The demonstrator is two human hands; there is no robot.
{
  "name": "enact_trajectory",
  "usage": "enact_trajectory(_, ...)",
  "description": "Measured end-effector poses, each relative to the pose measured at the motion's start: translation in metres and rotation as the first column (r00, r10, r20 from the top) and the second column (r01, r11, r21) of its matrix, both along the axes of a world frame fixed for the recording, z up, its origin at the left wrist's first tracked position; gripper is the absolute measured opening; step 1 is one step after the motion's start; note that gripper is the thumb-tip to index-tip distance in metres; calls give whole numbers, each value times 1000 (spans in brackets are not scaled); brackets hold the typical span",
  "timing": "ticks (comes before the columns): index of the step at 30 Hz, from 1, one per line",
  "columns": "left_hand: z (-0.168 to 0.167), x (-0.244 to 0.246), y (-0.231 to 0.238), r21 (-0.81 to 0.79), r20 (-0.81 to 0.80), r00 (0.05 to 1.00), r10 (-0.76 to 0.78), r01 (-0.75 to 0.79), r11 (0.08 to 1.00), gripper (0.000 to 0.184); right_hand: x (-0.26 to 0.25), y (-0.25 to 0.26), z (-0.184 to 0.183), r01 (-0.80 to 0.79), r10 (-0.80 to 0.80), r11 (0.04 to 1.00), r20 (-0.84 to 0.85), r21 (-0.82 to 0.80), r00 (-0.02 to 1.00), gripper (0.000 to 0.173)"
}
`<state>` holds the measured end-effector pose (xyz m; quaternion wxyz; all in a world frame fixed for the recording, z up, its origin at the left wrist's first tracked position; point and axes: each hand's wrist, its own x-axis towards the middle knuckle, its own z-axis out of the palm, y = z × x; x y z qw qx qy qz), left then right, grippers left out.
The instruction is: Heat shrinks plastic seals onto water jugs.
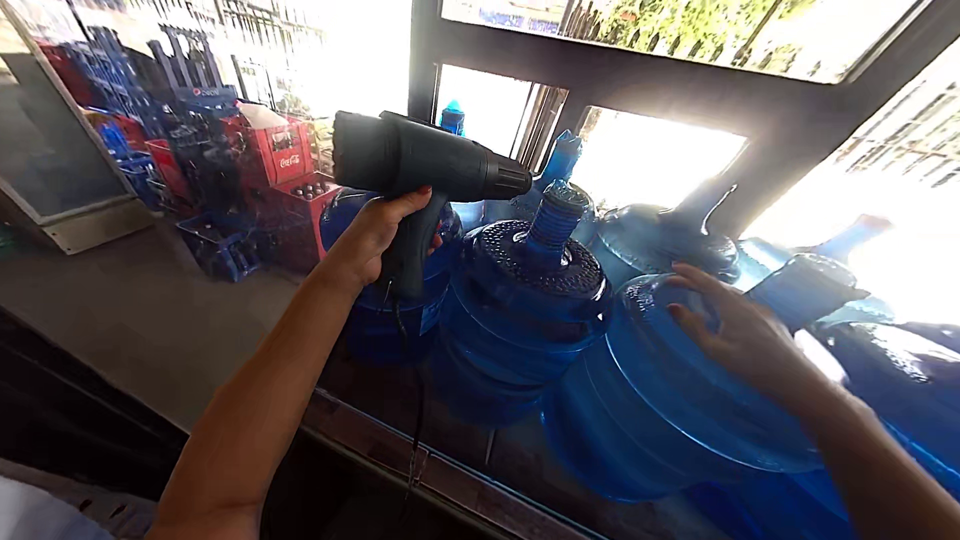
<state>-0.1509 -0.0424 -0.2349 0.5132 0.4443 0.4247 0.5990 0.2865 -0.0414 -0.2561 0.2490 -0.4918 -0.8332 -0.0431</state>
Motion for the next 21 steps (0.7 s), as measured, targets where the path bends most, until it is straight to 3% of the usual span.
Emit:
enact_trajectory(4,12,12,36,-66,43,991,-126,129,989,31,2,2,-15,38,-34,997,-58,69,998,55)
enact_trajectory(11,15,22,64,-122,58,968,-243,248,961,33,1,2,-14,60,-60,998,-9,18,998,52)
enact_trajectory(21,-3,-20,7,-70,61,995,-79,83,994,34,-2,4,-14,-13,15,999,-55,43,998,50)
